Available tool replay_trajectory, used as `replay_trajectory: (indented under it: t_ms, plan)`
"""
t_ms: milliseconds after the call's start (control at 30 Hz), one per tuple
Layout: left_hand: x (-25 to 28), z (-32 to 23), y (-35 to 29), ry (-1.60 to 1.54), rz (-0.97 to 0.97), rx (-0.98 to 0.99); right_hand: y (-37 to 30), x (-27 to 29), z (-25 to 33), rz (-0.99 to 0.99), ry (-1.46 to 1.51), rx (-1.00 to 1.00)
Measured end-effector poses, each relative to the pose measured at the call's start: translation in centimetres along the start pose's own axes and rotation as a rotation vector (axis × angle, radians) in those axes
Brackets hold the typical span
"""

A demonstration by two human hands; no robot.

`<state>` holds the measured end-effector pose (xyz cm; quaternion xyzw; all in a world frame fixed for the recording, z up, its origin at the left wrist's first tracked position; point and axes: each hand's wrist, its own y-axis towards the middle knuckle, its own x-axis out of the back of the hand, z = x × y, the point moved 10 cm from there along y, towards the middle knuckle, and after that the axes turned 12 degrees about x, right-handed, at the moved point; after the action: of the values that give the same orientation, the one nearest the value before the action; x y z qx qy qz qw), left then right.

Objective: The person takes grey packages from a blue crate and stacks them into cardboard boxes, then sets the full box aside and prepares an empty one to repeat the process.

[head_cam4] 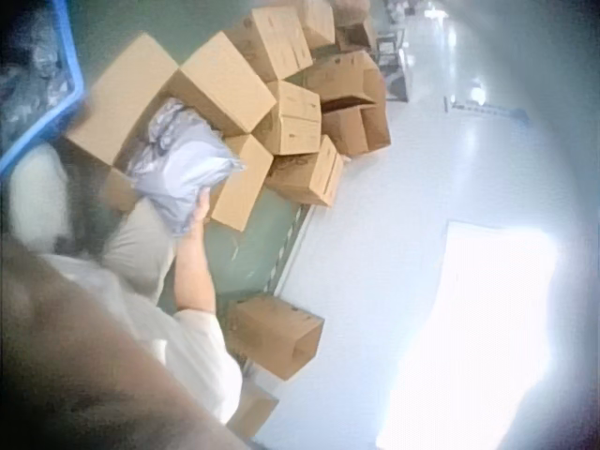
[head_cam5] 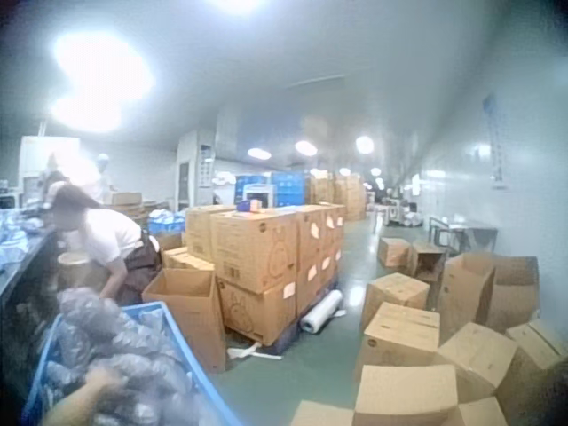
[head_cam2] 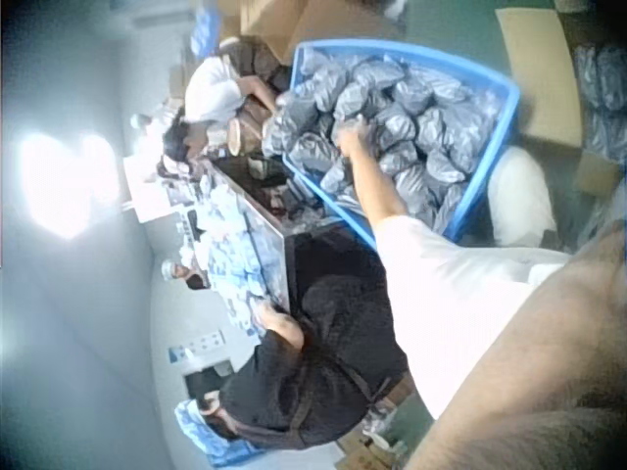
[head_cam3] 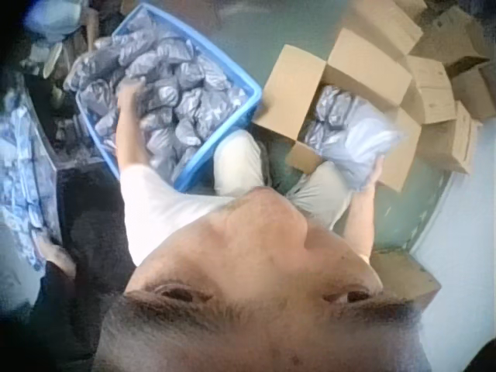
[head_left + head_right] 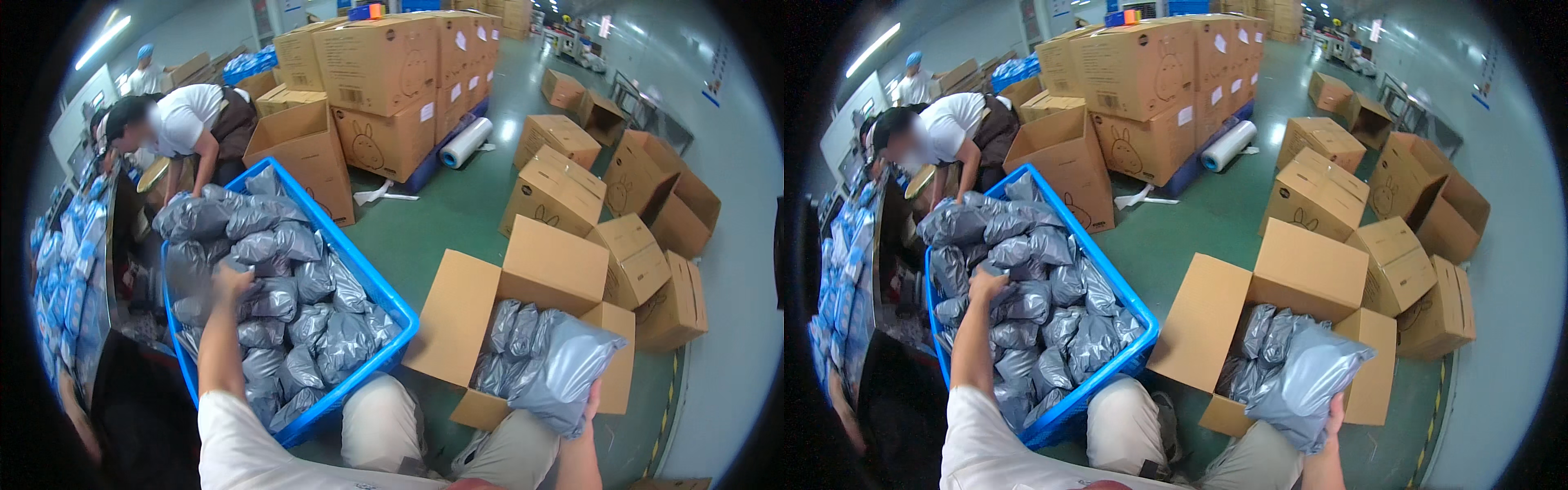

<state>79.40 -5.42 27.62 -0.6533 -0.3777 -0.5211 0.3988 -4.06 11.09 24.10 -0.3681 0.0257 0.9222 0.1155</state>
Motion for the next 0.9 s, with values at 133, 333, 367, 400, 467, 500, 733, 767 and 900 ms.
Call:
replay_trajectory:
  t_ms: [133,333,367,400,467,500,733,767,900]
  plan:
    - [1.0,8.6,-0.3,-1.117,0.702,-0.049,0.8,-0.4,2.6,-0.059,0.220,0.132]
    - [9.0,6.4,-21.3,-1.844,1.098,-0.457,2.4,1.9,6.2,-0.005,0.340,0.292]
    - [8.9,5.7,-23.1,-1.813,1.169,-0.468,2.7,2.1,6.4,0.019,0.358,0.302]
    - [7.3,6.3,-22.1,-1.680,1.051,-0.411,2.5,2.4,6.4,0.035,0.369,0.300]
    - [5.5,3.1,-25.5,-1.448,0.980,-0.397,3.6,3.0,6.1,0.037,0.325,0.289]
    - [5.6,-0.8,-31.3,-1.354,1.027,-0.430,3.5,3.7,6.2,-0.004,0.261,0.271]
    - [-5.9,-16.4,-57.1,-0.623,1.573,-0.482,4.5,7.9,7.5,-0.183,-0.389,-0.085]
    - [-9.3,-18.0,-58.7,-0.494,1.606,-0.541,5.3,7.8,6.2,-0.183,-0.495,-0.215]
    - [-22.8,-20.2,-62.8,0.085,1.606,-0.363,7.0,9.2,-5.3,-0.028,-0.560,-0.859]
